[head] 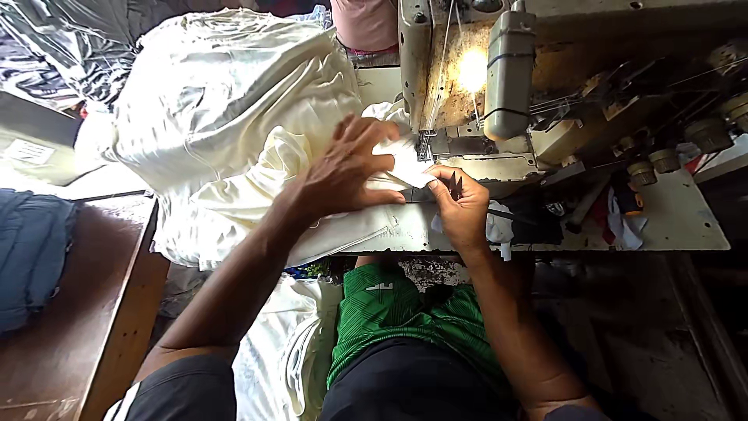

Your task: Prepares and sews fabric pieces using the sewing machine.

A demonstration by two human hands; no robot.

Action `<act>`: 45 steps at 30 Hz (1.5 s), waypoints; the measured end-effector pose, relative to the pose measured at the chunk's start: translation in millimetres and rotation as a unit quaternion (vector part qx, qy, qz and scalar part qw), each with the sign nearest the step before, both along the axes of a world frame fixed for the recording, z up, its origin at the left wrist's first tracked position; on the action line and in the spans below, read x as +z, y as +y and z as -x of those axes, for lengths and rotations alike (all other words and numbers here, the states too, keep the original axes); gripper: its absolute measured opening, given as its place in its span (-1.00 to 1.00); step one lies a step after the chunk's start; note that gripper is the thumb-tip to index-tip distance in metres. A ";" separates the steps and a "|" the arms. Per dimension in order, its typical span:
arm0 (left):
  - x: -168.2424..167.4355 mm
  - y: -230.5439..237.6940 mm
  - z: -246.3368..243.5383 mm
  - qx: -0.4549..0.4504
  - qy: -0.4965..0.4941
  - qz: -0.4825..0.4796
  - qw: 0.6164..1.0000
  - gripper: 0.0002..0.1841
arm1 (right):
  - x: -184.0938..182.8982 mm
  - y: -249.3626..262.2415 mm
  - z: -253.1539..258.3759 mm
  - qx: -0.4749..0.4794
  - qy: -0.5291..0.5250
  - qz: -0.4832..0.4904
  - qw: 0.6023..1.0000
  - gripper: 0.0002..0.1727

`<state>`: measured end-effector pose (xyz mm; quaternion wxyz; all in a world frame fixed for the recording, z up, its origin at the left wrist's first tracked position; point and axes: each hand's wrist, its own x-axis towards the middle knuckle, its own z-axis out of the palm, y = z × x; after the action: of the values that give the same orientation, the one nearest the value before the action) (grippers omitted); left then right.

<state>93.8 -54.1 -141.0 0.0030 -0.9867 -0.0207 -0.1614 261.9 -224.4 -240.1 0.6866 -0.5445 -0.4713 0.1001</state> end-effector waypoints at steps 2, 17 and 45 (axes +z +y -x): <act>13.7 18.2 10.8 0.063 0.026 -0.017 0.998 -0.32 | -0.9 -1.6 -1.1 -0.002 -0.010 0.011 1.000 -0.81; -24.9 -87.6 37.0 -0.189 -0.086 0.295 0.933 -0.72 | 17.5 -68.0 1.3 0.205 -0.168 0.065 0.962 -0.84; -25.6 -8.6 -8.8 -0.047 -0.023 -0.104 0.993 -0.86 | -17.3 -41.6 4.8 0.016 -0.004 0.054 0.998 -0.86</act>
<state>102.7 -62.7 -166.6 0.0973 -0.9769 0.0422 -0.1854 257.0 -266.1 -257.5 0.6528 -0.5736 -0.4764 0.1338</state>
